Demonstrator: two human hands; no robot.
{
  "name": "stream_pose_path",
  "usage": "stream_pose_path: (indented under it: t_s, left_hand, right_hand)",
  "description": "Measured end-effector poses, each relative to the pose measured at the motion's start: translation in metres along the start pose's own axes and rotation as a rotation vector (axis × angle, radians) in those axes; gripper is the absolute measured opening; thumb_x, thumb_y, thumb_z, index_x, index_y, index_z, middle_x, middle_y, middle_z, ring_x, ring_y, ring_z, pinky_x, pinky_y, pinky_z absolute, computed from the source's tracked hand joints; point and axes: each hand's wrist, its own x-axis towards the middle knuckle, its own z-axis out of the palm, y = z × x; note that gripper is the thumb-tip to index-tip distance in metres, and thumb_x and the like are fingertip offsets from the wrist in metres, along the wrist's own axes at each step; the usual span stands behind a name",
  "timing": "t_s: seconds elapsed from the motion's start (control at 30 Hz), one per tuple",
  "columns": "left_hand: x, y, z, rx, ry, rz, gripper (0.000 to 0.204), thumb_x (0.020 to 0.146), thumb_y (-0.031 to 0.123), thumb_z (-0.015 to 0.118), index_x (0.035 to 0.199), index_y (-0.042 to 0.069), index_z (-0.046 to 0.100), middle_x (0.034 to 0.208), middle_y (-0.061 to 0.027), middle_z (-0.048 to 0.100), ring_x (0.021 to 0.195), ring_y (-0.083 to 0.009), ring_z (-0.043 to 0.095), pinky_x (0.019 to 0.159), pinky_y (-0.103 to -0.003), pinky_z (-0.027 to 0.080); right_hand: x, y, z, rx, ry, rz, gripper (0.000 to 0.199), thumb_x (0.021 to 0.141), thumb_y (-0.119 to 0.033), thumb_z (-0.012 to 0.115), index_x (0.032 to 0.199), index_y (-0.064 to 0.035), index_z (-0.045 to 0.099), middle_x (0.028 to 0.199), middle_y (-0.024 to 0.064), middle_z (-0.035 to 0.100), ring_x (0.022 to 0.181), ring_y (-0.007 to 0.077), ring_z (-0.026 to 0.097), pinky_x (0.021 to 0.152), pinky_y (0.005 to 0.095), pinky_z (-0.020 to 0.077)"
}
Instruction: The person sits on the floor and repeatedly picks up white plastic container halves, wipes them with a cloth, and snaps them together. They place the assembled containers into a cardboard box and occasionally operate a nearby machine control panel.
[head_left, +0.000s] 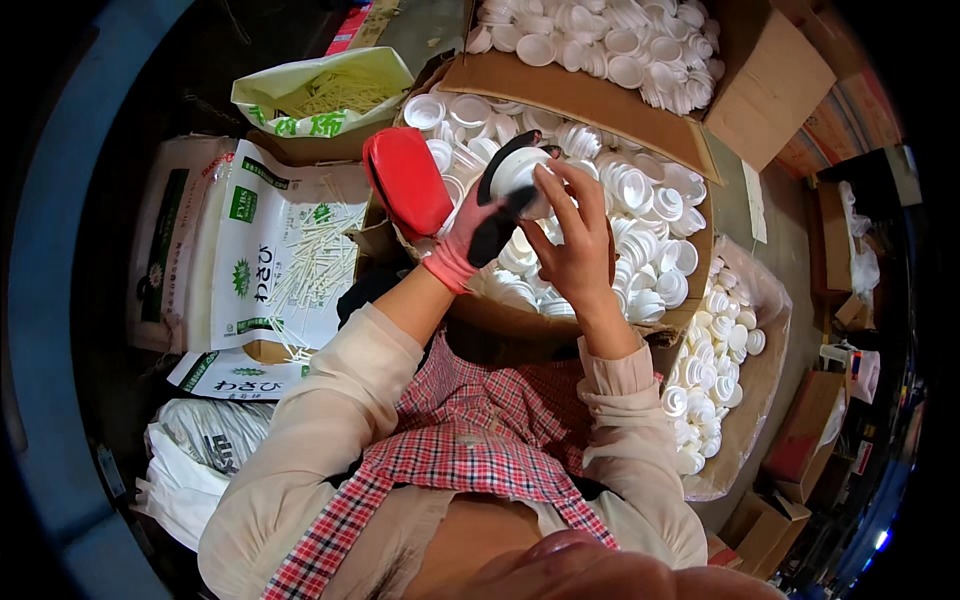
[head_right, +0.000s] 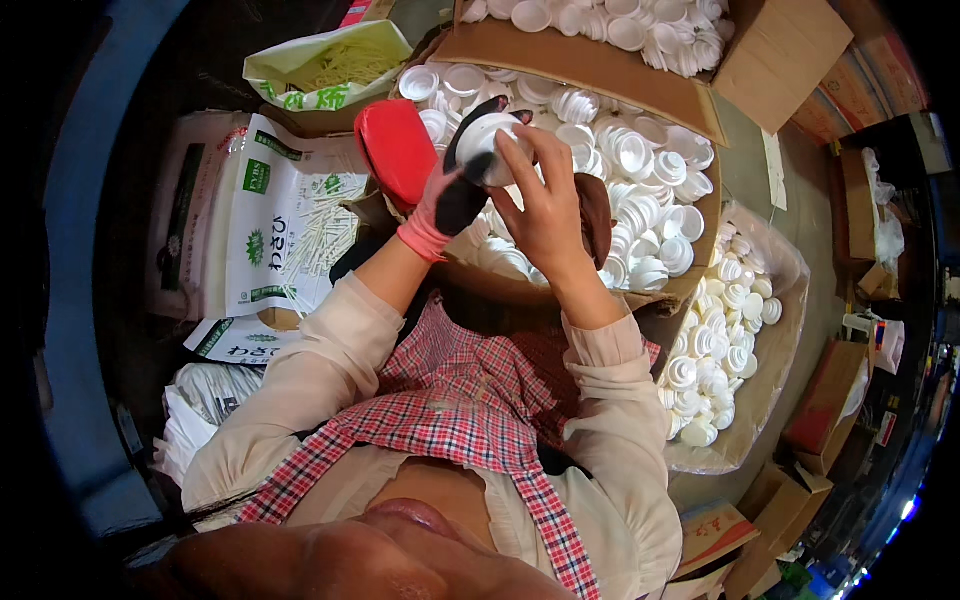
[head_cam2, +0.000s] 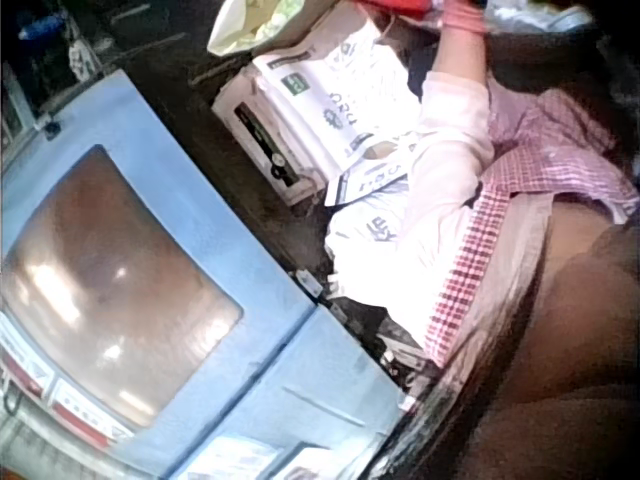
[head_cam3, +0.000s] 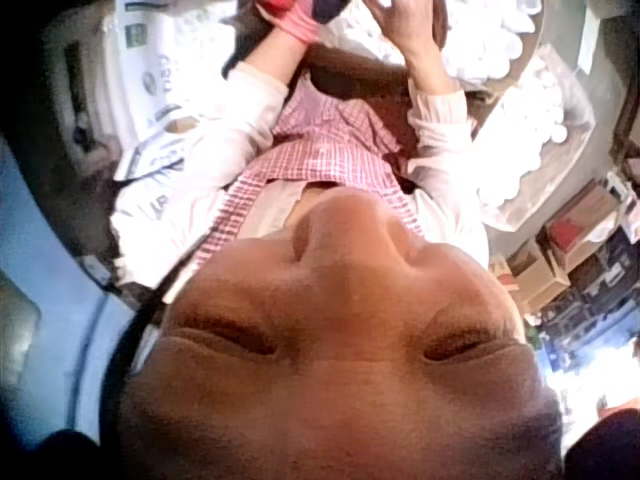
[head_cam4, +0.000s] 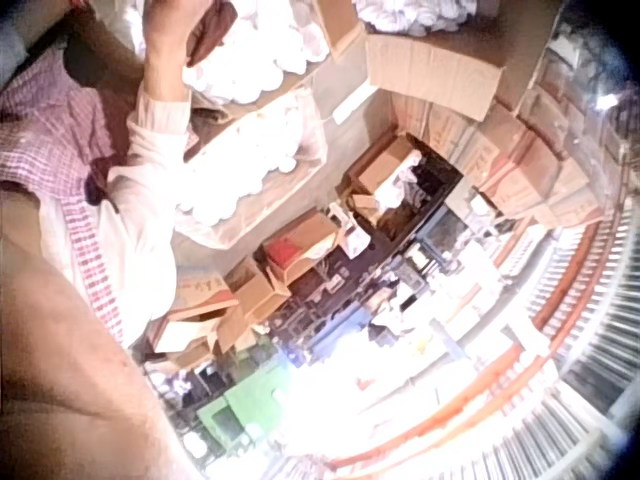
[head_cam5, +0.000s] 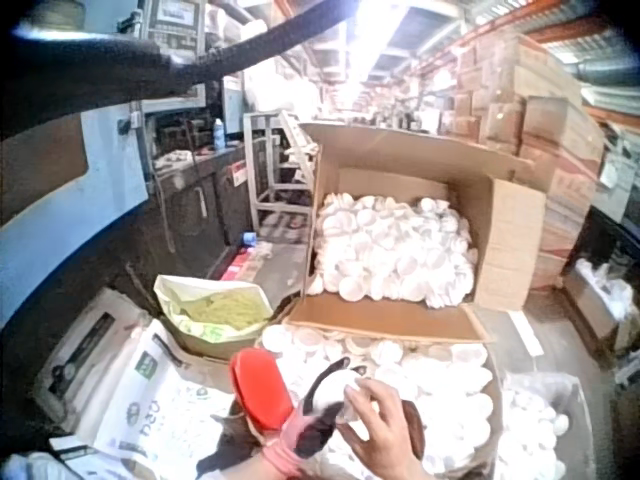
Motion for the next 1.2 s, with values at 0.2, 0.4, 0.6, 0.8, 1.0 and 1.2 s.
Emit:
stream_pose_path:
  t_s: [0.2,0.4,0.6,0.8,1.0,1.2]
  left_hand:
    - [0.003,0.001,0.000,0.245,0.101,-0.057,0.066,0.077,0.014,0.061,0.136,0.000,0.034,0.129,-0.0109,0.048,0.115,-0.0205,0.050,0.098,-0.033,0.040]
    - [0.012,-0.011,-0.010,0.423,0.122,-0.231,0.066,0.076,0.023,0.068,0.133,0.000,0.042,0.133,-0.0093,0.047,0.117,-0.0152,0.047,0.098,-0.029,0.037]
    - [0.018,-0.028,-0.048,0.757,0.144,-0.365,0.069,0.078,0.015,0.068,0.137,0.001,0.034,0.135,-0.0109,0.043,0.122,-0.0189,0.042,0.103,-0.032,0.033]
    - [0.089,0.061,-0.063,1.131,0.411,-0.002,0.063,0.081,0.008,0.060,0.137,0.000,0.031,0.133,-0.0155,0.043,0.125,-0.0241,0.041,0.104,-0.034,0.031]
    - [0.173,0.349,-0.076,1.826,0.870,0.726,0.055,0.084,0.008,0.057,0.132,-0.003,0.034,0.130,-0.0213,0.044,0.122,-0.0308,0.044,0.103,-0.036,0.032]
    - [0.261,0.589,-0.037,1.670,1.191,1.049,0.058,0.083,0.016,0.062,0.131,-0.004,0.035,0.126,-0.0202,0.049,0.117,-0.0324,0.047,0.099,-0.036,0.036]
  right_hand:
    - [0.002,0.017,0.002,0.729,0.060,0.517,0.055,0.078,-0.015,0.071,0.125,-0.0002,0.047,0.120,0.0116,0.052,0.109,0.0222,0.050,0.087,0.0332,0.0435]
    - [-0.005,0.065,0.000,1.196,-0.127,0.964,0.037,0.076,-0.005,0.071,0.109,0.0018,0.057,0.095,0.0047,0.063,0.087,0.0119,0.058,0.077,0.0252,0.0449]
    - [-0.031,0.106,0.022,1.288,-0.035,1.053,0.042,0.079,-0.011,0.065,0.116,0.0040,0.052,0.111,0.0114,0.057,0.103,0.0203,0.054,0.093,0.0310,0.0404]
    - [-0.021,0.135,0.043,1.525,-0.133,1.239,0.039,0.087,-0.019,0.061,0.118,0.0025,0.051,0.108,0.0090,0.056,0.093,0.0166,0.056,0.081,0.0291,0.0469]
    - [0.041,0.076,0.023,1.468,-0.187,1.408,0.034,0.086,-0.010,0.061,0.116,0.0018,0.052,0.104,0.0097,0.058,0.093,0.0205,0.058,0.082,0.0332,0.0476]
    - [0.097,0.026,-0.009,1.161,-0.409,1.649,0.025,0.087,-0.003,0.056,0.112,-0.0024,0.055,0.097,0.0093,0.061,0.085,0.0200,0.060,0.076,0.0372,0.0523]
